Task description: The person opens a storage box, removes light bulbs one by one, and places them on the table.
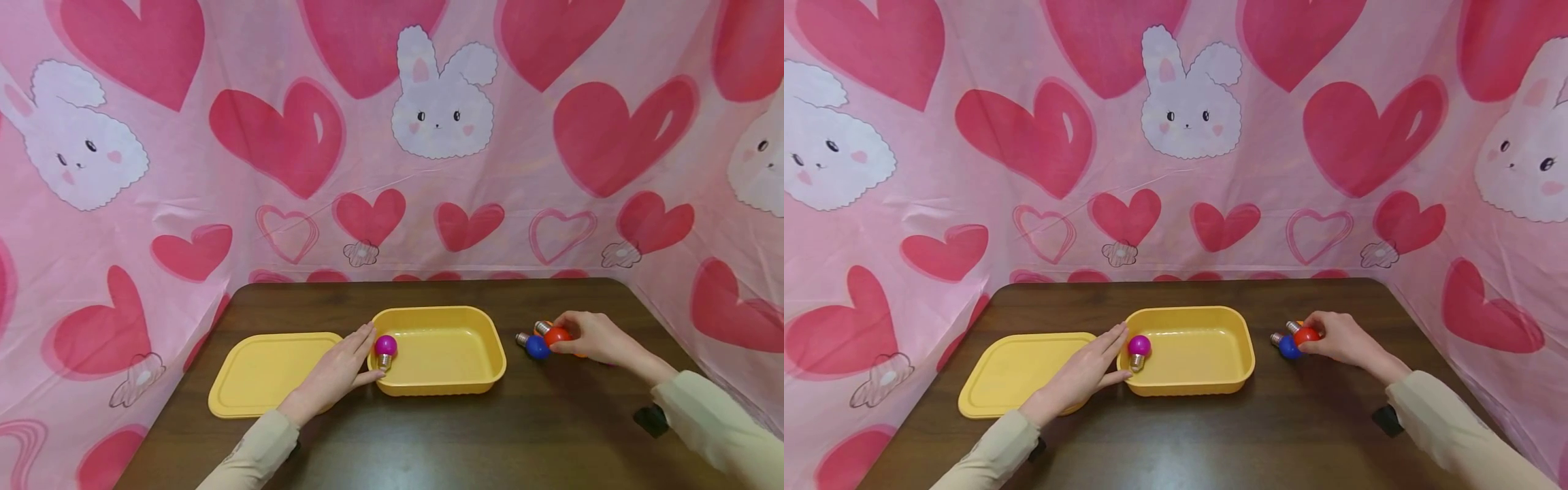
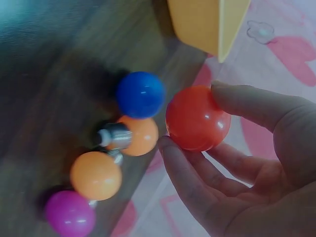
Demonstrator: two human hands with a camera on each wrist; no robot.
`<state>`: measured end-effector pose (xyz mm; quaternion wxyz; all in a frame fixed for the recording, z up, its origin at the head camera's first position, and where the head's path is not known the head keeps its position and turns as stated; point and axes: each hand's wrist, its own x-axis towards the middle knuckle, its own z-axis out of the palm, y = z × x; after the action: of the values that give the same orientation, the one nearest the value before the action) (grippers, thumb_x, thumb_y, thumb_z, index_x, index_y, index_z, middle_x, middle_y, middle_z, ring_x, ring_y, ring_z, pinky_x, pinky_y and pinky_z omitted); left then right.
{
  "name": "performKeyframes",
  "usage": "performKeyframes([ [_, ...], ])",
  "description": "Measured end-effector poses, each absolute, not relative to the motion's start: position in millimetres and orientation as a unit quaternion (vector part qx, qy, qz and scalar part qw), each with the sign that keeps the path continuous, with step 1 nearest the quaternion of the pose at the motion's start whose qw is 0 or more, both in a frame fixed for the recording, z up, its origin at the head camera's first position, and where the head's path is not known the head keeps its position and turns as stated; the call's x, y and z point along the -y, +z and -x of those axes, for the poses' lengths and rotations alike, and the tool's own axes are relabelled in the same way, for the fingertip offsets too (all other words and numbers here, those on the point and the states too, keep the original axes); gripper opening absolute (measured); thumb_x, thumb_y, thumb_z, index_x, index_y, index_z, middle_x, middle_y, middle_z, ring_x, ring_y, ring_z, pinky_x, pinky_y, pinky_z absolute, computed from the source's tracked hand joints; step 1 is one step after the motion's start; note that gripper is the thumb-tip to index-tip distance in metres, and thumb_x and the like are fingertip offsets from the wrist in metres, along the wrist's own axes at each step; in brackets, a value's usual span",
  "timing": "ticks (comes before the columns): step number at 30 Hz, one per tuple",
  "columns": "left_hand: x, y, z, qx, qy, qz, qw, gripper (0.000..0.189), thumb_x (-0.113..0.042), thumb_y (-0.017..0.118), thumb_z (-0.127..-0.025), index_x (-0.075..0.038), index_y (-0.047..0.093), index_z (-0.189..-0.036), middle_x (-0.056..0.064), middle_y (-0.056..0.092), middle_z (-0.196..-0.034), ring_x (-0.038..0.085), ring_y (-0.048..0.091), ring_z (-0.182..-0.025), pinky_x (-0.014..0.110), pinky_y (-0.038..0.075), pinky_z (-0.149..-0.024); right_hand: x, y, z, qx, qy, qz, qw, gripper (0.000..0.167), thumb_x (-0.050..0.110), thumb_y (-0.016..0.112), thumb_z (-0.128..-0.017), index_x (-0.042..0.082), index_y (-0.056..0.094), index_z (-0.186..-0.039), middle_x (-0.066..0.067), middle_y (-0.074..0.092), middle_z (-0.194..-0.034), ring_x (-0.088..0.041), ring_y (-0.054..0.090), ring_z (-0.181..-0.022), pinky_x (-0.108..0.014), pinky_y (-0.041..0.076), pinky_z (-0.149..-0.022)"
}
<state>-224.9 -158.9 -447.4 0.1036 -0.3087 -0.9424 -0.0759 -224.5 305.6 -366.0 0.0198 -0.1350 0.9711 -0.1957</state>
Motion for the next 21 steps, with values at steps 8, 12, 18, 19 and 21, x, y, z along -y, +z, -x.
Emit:
performKeyframes([
  [8, 158.9, -446.7, 224.0, 0.943, -0.083, 0.308, 0.1, 0.083, -0.059, 0.059, -0.092, -0.004, 0.04, -0.151, 0.014, 0.04, -0.158, 0.029, 0.044, -0.144, 0.045, 0.043, -0.114, -321.7, -382.9, 213.0, -0.973, -0.2, 0.11, 0.013, 0.037, 0.026, 0.082, -0.078, 0.0, 0.067, -0.1, -0.011, 0.07, -0.091, -0.02, 0.058, -0.078, -0.031, 0.051, -0.065],
  [12, 158.6, -446.6, 224.0, 0.942, -0.082, 0.308, 0.103, 0.083, -0.059, 0.058, -0.092, -0.004, 0.04, -0.151, 0.014, 0.04, -0.158, 0.029, 0.044, -0.144, 0.045, 0.043, -0.113, -326.2, -391.7, 209.4, -0.975, -0.195, 0.101, 0.006, 0.038, 0.027, 0.082, -0.078, -0.001, 0.068, -0.1, -0.009, 0.071, -0.088, -0.017, 0.056, -0.074, -0.027, 0.047, -0.062],
  [18, 158.6, -446.7, 224.2, 0.942, -0.08, 0.31, 0.105, 0.082, -0.059, 0.059, -0.092, -0.004, 0.04, -0.15, 0.014, 0.041, -0.157, 0.029, 0.045, -0.143, 0.045, 0.044, -0.113, -332.7, -403.0, 207.4, -0.978, -0.186, 0.097, 0.013, 0.037, 0.027, 0.082, -0.078, 0.0, 0.066, -0.098, -0.005, 0.07, -0.084, -0.015, 0.054, -0.072, -0.026, 0.044, -0.06],
  [19, 158.6, -446.8, 224.3, 0.942, -0.081, 0.309, 0.104, 0.082, -0.059, 0.059, -0.092, -0.004, 0.04, -0.15, 0.014, 0.041, -0.157, 0.029, 0.044, -0.144, 0.045, 0.044, -0.113, -333.4, -404.5, 207.2, -0.978, -0.186, 0.096, 0.014, 0.037, 0.027, 0.082, -0.078, 0.0, 0.066, -0.098, -0.004, 0.069, -0.083, -0.015, 0.053, -0.071, -0.025, 0.043, -0.06],
  [21, 158.6, -446.8, 224.3, 0.943, -0.082, 0.307, 0.102, 0.082, -0.059, 0.059, -0.092, -0.004, 0.04, -0.151, 0.013, 0.041, -0.158, 0.029, 0.044, -0.144, 0.045, 0.044, -0.113, -334.5, -407.6, 207.0, -0.978, -0.187, 0.096, 0.013, 0.037, 0.027, 0.082, -0.077, 0.0, 0.066, -0.097, -0.003, 0.067, -0.081, -0.015, 0.051, -0.071, -0.024, 0.042, -0.059],
])
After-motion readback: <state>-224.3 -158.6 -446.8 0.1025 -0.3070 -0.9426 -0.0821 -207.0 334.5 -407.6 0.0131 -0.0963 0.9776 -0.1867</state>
